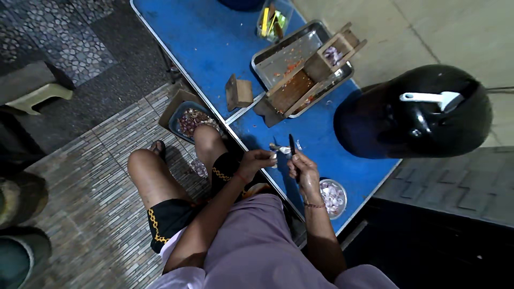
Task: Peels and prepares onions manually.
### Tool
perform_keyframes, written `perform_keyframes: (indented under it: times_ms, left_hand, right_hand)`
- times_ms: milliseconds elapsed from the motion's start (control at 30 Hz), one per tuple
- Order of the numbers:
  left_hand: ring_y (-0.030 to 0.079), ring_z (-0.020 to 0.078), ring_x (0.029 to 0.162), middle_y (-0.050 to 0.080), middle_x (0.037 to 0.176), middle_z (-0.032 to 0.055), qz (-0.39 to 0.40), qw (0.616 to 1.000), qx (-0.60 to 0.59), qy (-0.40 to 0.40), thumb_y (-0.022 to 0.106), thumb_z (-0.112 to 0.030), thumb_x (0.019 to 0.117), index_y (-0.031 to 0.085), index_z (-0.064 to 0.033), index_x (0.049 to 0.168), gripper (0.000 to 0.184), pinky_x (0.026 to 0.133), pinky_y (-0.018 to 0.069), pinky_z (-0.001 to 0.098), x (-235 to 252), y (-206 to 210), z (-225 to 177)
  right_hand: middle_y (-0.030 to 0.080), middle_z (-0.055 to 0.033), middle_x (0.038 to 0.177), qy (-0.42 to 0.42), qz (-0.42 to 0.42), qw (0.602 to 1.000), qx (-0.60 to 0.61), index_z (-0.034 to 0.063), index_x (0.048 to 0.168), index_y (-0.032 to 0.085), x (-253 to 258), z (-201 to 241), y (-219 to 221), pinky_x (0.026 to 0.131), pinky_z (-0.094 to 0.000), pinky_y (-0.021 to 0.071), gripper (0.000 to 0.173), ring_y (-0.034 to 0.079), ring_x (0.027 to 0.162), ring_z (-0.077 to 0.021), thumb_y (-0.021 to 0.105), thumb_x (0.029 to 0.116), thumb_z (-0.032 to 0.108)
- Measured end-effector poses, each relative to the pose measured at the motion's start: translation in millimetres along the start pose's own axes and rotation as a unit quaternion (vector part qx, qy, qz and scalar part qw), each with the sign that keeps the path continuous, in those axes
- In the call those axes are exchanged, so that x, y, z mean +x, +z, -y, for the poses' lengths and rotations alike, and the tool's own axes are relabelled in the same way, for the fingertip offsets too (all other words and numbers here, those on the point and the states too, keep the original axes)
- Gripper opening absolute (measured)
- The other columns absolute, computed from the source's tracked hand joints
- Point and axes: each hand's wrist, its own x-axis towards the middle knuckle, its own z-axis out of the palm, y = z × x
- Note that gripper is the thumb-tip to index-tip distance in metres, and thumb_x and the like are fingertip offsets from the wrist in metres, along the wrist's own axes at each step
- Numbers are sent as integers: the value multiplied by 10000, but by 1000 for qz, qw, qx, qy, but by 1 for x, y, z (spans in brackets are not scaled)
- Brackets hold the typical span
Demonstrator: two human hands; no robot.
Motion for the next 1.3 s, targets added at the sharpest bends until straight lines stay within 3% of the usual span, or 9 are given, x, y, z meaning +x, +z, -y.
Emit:
perform_keyframes:
  times_ms: [167, 267, 367, 467, 600, 733, 800, 1000, 1300]
  left_hand:
    - [717, 172, 882, 711, 1074, 136, 31, 995, -89, -35, 536, 11, 1023, 619, 55, 1234, 231, 854, 602, 328, 5, -1, 4]
    - [706, 170, 922, 703, 1108, 128, 50, 992, -113, -34, 474, -12, 1049, 615, 53, 1230, 238, 881, 588, 332, 5, -2, 5]
    - [702, 160, 899, 692, 1079, 118, 47, 990, -124, -45, 491, -17, 1048, 619, 58, 1221, 229, 864, 591, 315, 5, -2, 4]
    - [712, 160, 866, 702, 1018, 106, 33, 989, -133, -55, 510, -24, 1044, 619, 58, 1194, 203, 853, 600, 320, 5, 1, 4]
    - [713, 166, 834, 704, 974, 107, -13, 989, -120, -82, 583, -27, 1014, 625, 59, 1128, 149, 818, 607, 318, 4, 6, 3]
    - [721, 168, 817, 709, 961, 131, -40, 994, -69, -79, 594, -8, 1005, 612, 94, 1106, 144, 803, 617, 318, 8, 13, 5]
    - [721, 157, 802, 710, 942, 119, -43, 995, -55, -77, 608, 1, 995, 616, 92, 1087, 130, 785, 620, 308, 7, 17, 5]
    - [725, 184, 897, 707, 1037, 139, -29, 995, -75, -54, 549, -78, 1046, 602, 85, 1172, 212, 850, 610, 336, 13, 15, 10]
    - [709, 165, 896, 692, 1055, 130, -38, 996, -58, -60, 516, -55, 1056, 598, 78, 1230, 234, 850, 602, 322, 8, 11, 1]
  right_hand:
    - [565, 34, 702, -15, -51, 989, -138, 21, 1385, 605, 17, -11, -19, 487, -184, 394, 360, 458, 532, -20, 433, 1094, 146]
    - [736, -169, 1131, 5, -68, 936, -346, 54, 1366, 660, 22, -17, -23, 905, -511, 532, 417, 693, 980, -277, 522, 1077, 321]
    - [734, -198, 936, 8, -105, 895, -433, 33, 1068, 766, 27, -25, -21, 846, -631, 503, 393, 695, 898, -377, 535, 1069, 350]
    - [731, -204, 863, -20, -109, 873, -474, 7, 974, 763, 33, -30, -24, 788, -634, 523, 325, 707, 831, -392, 592, 1038, 275]
    - [735, -191, 951, -25, -97, 895, -434, -1, 1101, 732, 33, -32, -25, 817, -569, 555, 214, 711, 859, -341, 646, 994, 162]
    - [683, -26, 832, 7, -20, 983, -182, -15, 1136, 688, 25, -17, -16, 521, -222, 478, 255, 540, 560, -45, 542, 1065, 181]
    - [693, -7, 808, 18, 48, 995, -85, -41, 1160, 683, 19, -8, -10, 462, -166, 433, 235, 511, 513, -1, 569, 1032, 120]
    - [675, 14, 727, -14, 59, 992, -112, -27, 1060, 723, 32, 23, -10, 485, -170, 446, 148, 530, 523, -8, 633, 971, 49]
    - [724, -106, 982, -260, -170, 920, -240, -14, 1086, 718, 175, 149, -54, 696, -335, 562, 216, 647, 727, -127, 678, 969, 163]
